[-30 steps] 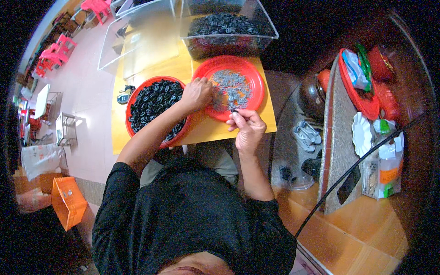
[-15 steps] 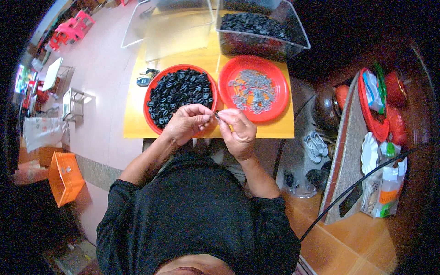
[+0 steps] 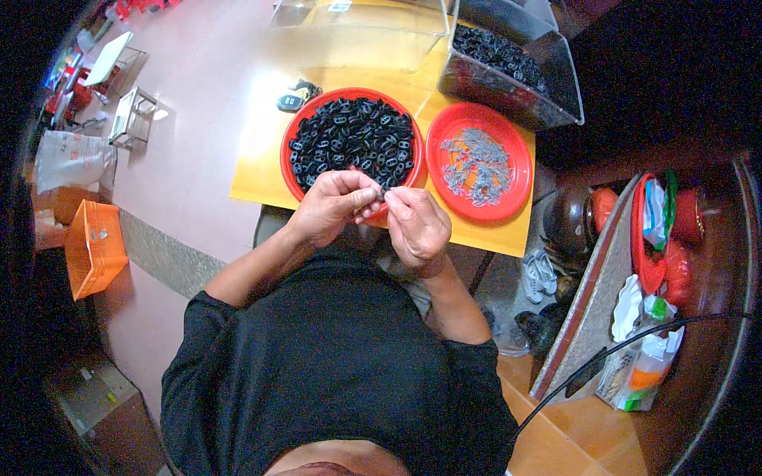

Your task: The person is sorting small black plastic industrial or consumer parts, possibly buckles or clips, by taking them from a large bin and checking them individually.

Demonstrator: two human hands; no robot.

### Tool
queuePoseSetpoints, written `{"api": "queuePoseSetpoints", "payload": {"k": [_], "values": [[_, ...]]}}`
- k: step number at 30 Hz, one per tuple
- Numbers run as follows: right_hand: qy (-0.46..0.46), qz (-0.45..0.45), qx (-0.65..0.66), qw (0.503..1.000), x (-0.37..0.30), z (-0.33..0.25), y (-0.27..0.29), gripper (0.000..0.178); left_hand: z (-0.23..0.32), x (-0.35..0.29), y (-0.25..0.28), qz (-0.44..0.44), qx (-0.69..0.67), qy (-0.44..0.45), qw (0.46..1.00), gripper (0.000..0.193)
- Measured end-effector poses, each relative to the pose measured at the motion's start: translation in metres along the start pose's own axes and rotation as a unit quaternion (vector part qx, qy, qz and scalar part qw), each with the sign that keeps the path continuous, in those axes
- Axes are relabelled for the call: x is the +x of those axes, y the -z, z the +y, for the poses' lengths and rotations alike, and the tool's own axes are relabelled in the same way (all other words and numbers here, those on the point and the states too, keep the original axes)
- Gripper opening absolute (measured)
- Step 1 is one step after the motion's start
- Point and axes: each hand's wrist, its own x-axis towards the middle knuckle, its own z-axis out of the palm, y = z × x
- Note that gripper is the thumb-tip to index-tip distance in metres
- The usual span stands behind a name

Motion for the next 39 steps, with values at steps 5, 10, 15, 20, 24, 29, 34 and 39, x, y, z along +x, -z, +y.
{"api": "queuePoseSetpoints", "payload": {"k": [5,10,15,20,24,29,34,39], "values": [[-0.001,-0.003,-0.008,1.000,0.003,-0.005,-0.001,0.029,0.002,-0.004,-0.001,0.007,0.018,-0.016,1.000,0.014],[0.003,0.000,-0.016,1.000,0.001,-0.004,0.000,0.030,0.004,-0.003,-0.003,0.005,0.066,-0.019,0.998,0.013],[0.076,-0.056,-0.060,0.994,0.004,-0.002,0.006,0.032,0.000,-0.004,-0.005,0.009,0.106,-0.028,0.994,0.013],[0.064,-0.047,-0.044,0.996,0.001,0.001,0.008,0.032,-0.002,-0.003,-0.006,0.004,0.029,0.012,1.000,0.014],[0.057,-0.039,-0.043,0.997,0.000,0.001,0.008,0.031,-0.002,-0.003,-0.006,-0.018,-0.033,0.047,0.998,0.014],[0.020,-0.013,-0.002,1.000,-0.001,-0.003,0.008,0.029,-0.006,-0.003,-0.004,-0.058,-0.129,0.075,0.987,0.013],[0.037,-0.034,-0.025,0.998,0.002,-0.004,0.011,0.030,-0.007,-0.005,-0.002,-0.060,-0.148,0.084,0.984,0.012],[0.127,-0.096,-0.074,0.985,0.001,0.002,0.016,0.033,-0.007,-0.006,-0.005,-0.022,-0.082,0.072,0.994,0.011]]}}
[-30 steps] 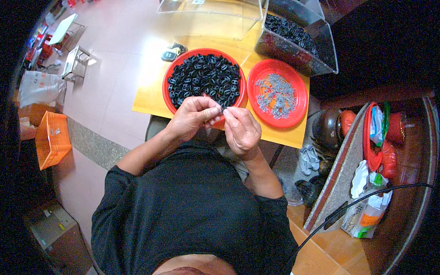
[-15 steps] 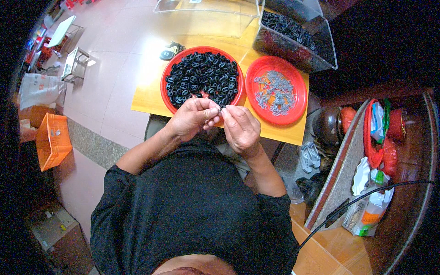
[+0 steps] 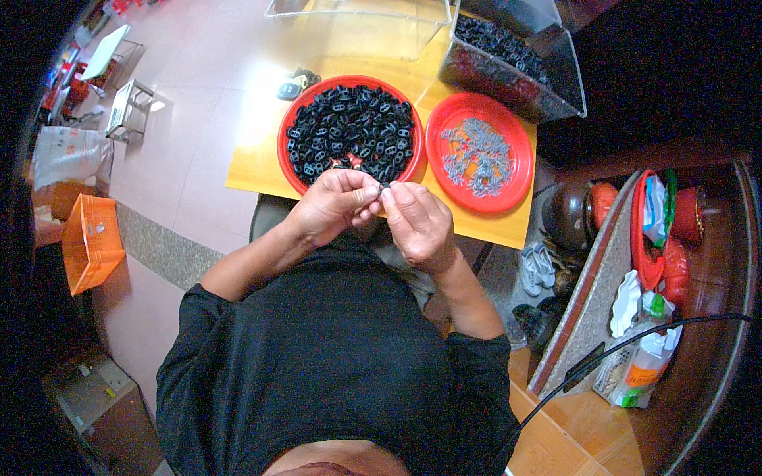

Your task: The person is sorting small black plastic industrial or consumer parts, possibly buckles or clips, by taking them from a large bin and checking them individually.

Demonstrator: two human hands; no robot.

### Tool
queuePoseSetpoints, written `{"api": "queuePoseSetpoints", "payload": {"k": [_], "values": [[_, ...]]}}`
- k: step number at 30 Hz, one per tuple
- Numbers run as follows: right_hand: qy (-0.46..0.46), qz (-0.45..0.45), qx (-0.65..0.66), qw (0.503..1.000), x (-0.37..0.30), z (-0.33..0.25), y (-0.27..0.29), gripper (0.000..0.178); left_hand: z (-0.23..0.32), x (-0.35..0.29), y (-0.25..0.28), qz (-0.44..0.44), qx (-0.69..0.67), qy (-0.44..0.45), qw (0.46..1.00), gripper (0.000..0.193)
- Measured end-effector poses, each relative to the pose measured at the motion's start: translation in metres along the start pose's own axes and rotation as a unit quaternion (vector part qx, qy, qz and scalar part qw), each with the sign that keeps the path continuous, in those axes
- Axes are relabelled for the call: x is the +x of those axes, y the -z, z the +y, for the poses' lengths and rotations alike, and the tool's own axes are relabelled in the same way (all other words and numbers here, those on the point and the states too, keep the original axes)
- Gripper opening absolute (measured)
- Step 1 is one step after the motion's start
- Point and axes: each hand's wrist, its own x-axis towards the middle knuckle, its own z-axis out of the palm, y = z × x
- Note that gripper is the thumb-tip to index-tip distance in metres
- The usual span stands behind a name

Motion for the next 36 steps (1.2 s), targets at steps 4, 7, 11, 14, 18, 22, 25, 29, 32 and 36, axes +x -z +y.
{"api": "queuePoseSetpoints", "payload": {"k": [4,7,11,14,18,22,25,29,32,36], "values": [[0.018,-0.040,-0.053,0.998,0.006,-0.003,0.002,0.034,0.002,-0.002,-0.012,0.086,0.170,-0.065,0.980,0.012],[0.012,-0.064,-0.029,0.997,0.006,-0.002,0.000,0.031,0.000,0.000,-0.008,0.092,0.164,-0.059,0.980,0.014],[-0.144,0.007,0.119,0.982,-0.002,-0.002,-0.010,0.019,-0.003,0.003,0.001,0.080,0.136,-0.050,0.986,0.015],[-0.359,0.056,0.262,0.894,-0.010,-0.005,-0.016,0.010,-0.006,0.003,0.004,0.066,0.132,-0.052,0.988,0.016],[-0.510,-0.061,0.447,0.733,-0.005,-0.001,-0.008,0.011,-0.001,-0.001,0.001,0.075,0.182,-0.062,0.978,0.015],[-0.516,-0.106,0.443,0.726,-0.004,0.001,-0.008,0.011,-0.003,-0.003,0.004,0.082,0.248,-0.080,0.962,0.017],[-0.511,-0.110,0.450,0.724,-0.002,-0.003,-0.011,0.013,-0.009,-0.003,0.009,0.098,0.291,-0.116,0.944,0.018],[-0.490,-0.116,0.473,0.723,-0.001,-0.002,-0.012,0.014,-0.011,-0.004,0.012,0.110,0.392,-0.225,0.885,0.014],[-0.486,-0.097,0.476,0.727,-0.002,-0.004,-0.016,0.013,-0.007,-0.006,0.009,0.121,0.460,-0.277,0.835,0.010],[-0.451,-0.107,0.433,0.773,0.001,-0.006,-0.017,0.012,-0.004,-0.005,0.013,0.108,0.498,-0.325,0.796,0.010]]}}
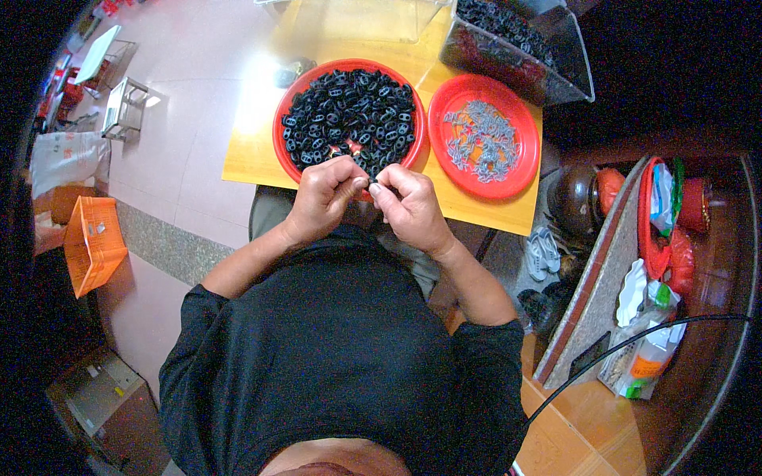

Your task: The person is sorting small black plastic industrial or consumer parts, possibly buckles or clips, by taking them from a large bin and checking them individually.

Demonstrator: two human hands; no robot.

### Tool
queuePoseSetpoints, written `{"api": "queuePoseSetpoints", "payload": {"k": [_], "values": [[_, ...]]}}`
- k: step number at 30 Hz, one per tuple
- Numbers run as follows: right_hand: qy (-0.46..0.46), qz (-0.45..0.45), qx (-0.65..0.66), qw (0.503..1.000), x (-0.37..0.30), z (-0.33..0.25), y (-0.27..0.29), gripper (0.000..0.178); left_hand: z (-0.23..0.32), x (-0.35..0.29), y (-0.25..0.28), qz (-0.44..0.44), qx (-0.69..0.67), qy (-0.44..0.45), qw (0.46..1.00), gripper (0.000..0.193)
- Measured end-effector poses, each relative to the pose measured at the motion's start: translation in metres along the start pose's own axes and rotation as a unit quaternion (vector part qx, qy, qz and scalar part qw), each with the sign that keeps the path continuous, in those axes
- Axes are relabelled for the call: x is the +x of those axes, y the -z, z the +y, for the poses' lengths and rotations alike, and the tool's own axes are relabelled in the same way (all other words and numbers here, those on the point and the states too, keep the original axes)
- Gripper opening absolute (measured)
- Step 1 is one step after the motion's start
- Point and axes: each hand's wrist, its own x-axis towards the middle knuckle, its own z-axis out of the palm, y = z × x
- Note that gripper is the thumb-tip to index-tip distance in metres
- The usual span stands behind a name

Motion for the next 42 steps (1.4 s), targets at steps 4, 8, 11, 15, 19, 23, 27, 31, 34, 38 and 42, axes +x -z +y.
{"api": "queuePoseSetpoints", "payload": {"k": [4,8,11,15,19,23,27,31,34,38,42], "values": [[-0.001,-0.015,0.018,1.000,0.006,0.006,0.001,0.011,-0.006,0.003,0.001,-0.028,-0.002,0.010,1.000,0.009],[-0.015,-0.022,0.066,0.997,0.007,0.004,0.002,0.011,-0.007,0.004,0.006,-0.082,-0.167,0.140,0.973,0.015],[-0.014,-0.011,0.104,0.994,0.008,0.007,0.004,0.011,-0.009,0.007,0.011,-0.091,-0.302,0.216,0.924,0.021],[-0.018,-0.010,0.097,0.995,0.006,0.011,0.004,0.010,-0.014,0.003,0.012,-0.080,-0.362,0.236,0.898,0.019],[-0.025,0.005,0.093,0.995,0.004,0.017,-0.001,0.009,-0.008,-0.005,0.004,-0.075,-0.330,0.244,0.909,0.013],[-0.034,0.029,0.099,0.994,0.000,0.022,-0.005,0.006,-0.008,-0.009,-0.002,-0.061,-0.340,0.253,0.904,0.013],[-0.061,0.050,0.151,0.985,-0.005,0.027,-0.001,0.005,-0.014,-0.007,0.002,-0.085,-0.245,0.225,0.939,0.010],[-0.059,0.092,0.230,0.967,-0.006,0.032,0.012,0.005,-0.038,0.020,0.028,0.017,0.187,-0.037,0.981,0.008],[-0.042,0.108,0.258,0.959,-0.006,0.034,0.015,0.005,-0.059,0.044,0.041,0.013,0.343,-0.095,0.934,0.013],[-0.039,0.115,0.247,0.961,-0.007,0.033,0.014,0.005,-0.069,0.059,0.042,-0.066,0.463,-0.080,0.880,0.013],[-0.037,0.119,0.243,0.962,-0.009,0.031,0.013,0.006,-0.068,0.060,0.041,-0.040,0.456,-0.085,0.885,0.013]]}}
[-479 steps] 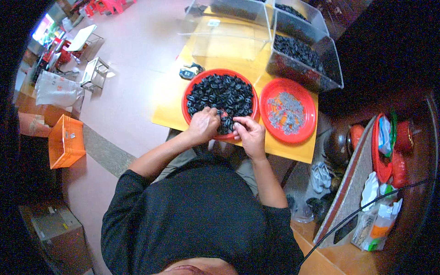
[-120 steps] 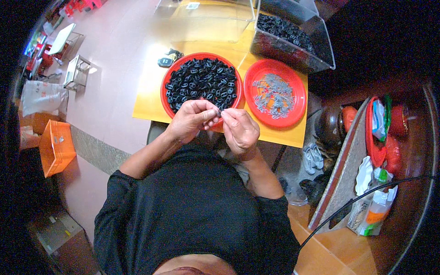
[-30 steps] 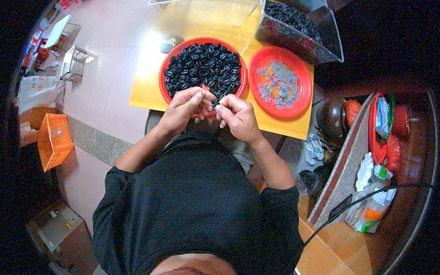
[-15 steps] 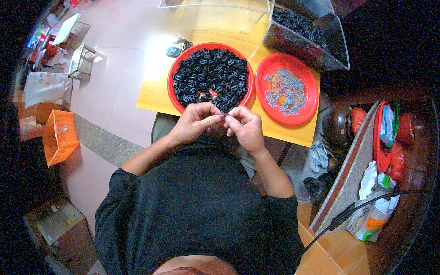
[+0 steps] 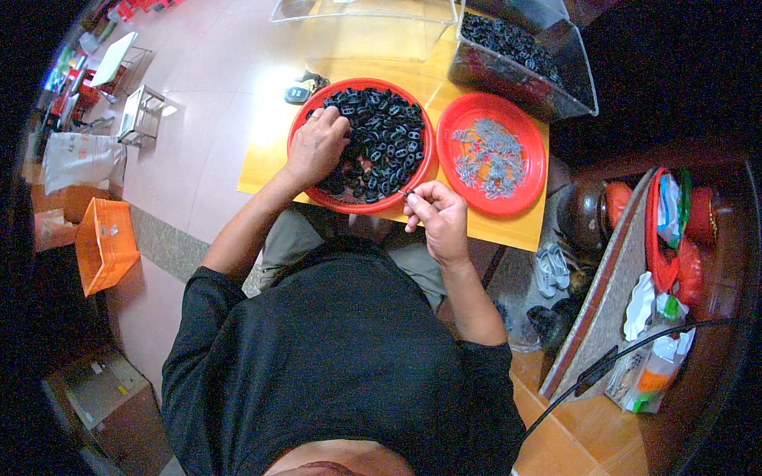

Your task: The person is sorting small black plastic industrial or consumer parts, possibly buckles or clips, by taking them from a large bin and checking them individually.

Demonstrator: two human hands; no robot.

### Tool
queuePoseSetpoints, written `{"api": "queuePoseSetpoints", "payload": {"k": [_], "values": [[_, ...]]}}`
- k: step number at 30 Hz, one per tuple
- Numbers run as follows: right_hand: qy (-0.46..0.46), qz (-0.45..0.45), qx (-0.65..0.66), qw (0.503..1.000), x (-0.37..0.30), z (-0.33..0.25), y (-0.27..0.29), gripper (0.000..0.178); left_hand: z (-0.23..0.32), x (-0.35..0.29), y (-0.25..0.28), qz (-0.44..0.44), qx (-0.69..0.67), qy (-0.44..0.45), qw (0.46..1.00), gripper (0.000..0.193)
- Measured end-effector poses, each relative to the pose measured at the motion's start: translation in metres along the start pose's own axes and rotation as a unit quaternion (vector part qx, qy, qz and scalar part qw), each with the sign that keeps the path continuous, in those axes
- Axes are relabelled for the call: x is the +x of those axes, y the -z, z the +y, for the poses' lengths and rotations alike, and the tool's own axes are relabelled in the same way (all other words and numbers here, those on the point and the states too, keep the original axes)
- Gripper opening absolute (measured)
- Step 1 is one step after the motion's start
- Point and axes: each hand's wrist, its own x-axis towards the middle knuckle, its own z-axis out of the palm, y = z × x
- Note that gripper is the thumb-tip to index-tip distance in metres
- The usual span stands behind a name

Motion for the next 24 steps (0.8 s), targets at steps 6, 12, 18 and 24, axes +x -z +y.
{"api": "queuePoseSetpoints", "payload": {"k": [6,12,18,24], "values": [[0.012,-0.003,-0.022,1.000,0.003,-0.007,-0.012,0.006,0.009,-0.016,0.005,-0.057,-0.454,0.165,0.873,0.010],[0.013,-0.029,-0.008,0.999,0.009,-0.015,-0.034,0.004,0.037,-0.038,0.018,-0.103,-0.832,0.263,0.478,0.011],[0.009,-0.042,-0.020,0.999,0.010,-0.016,-0.042,0.003,0.044,-0.045,0.018,-0.084,-0.867,0.276,0.405,0.010],[0.022,-0.045,-0.045,0.998,0.008,-0.021,-0.045,0.003,0.045,-0.052,0.017,-0.102,-0.905,0.243,0.335,0.010]]}}
